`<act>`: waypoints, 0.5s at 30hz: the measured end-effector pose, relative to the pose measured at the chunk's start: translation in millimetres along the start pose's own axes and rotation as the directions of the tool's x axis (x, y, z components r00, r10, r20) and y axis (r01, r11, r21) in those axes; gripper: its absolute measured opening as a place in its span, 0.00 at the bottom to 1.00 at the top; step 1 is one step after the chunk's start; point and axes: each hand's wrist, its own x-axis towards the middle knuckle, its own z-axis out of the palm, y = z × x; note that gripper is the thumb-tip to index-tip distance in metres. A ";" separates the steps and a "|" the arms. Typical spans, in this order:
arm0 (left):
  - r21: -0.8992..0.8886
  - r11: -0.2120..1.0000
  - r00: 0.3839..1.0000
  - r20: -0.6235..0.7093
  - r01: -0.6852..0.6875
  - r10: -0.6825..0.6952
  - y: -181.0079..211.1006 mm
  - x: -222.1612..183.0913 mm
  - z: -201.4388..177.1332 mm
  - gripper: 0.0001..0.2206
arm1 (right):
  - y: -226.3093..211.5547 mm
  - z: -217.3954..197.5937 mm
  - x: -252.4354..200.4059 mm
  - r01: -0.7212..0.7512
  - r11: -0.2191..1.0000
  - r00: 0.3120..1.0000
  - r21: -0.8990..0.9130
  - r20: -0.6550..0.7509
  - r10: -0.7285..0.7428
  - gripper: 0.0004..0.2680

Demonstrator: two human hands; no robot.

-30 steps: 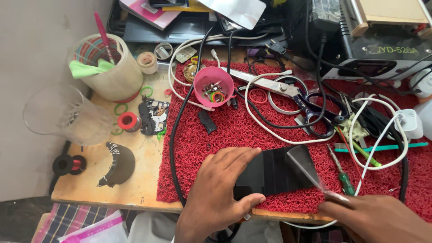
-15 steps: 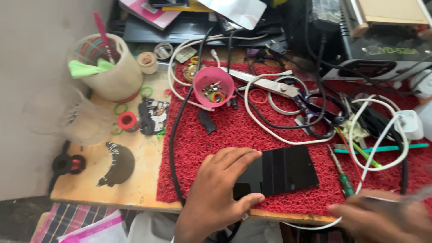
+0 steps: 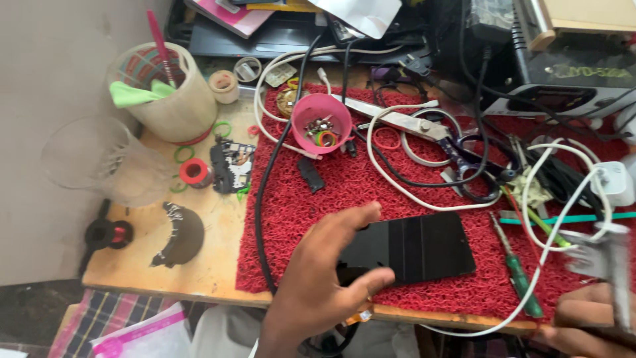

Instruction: The person handles a white smartphone, peels off a protective film from the screen, and uses a metal prying tool to separate the screen assembly from the phone's frame. The person then removes the screen and places it on the workbench.

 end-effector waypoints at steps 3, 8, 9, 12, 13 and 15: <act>-0.432 0.896 0.963 -0.184 0.100 -0.196 -6.2 -1.8 -1.1 0.27 | -21.4 23.7 33.8 0.089 0.996 0.992 -0.024 0.097 -0.086 0.13; -0.652 0.750 0.918 -0.220 0.114 -0.331 -19.2 -2.1 5.9 0.20 | -34.3 43.2 60.7 -0.178 0.974 0.546 -0.138 0.810 0.214 0.12; -0.637 0.760 0.919 -0.213 0.127 -0.332 -20.0 -2.7 6.7 0.20 | -35.3 39.1 62.9 -0.204 0.964 0.527 -0.170 0.811 0.255 0.12; -0.591 0.791 0.919 -0.204 0.158 -0.337 -19.7 -2.7 6.8 0.19 | -40.2 15.4 69.4 -0.060 0.991 0.981 0.118 0.193 0.036 0.12; -0.577 0.798 0.916 -0.205 0.171 -0.344 -19.2 -2.8 7.0 0.19 | -42.9 6.9 71.0 -0.049 0.991 0.993 0.125 0.112 0.035 0.11; -0.565 0.805 0.913 -0.206 0.184 -0.353 -18.6 -2.3 6.8 0.19 | -48.0 -9.9 71.9 -0.024 0.991 0.998 0.135 -0.053 0.031 0.11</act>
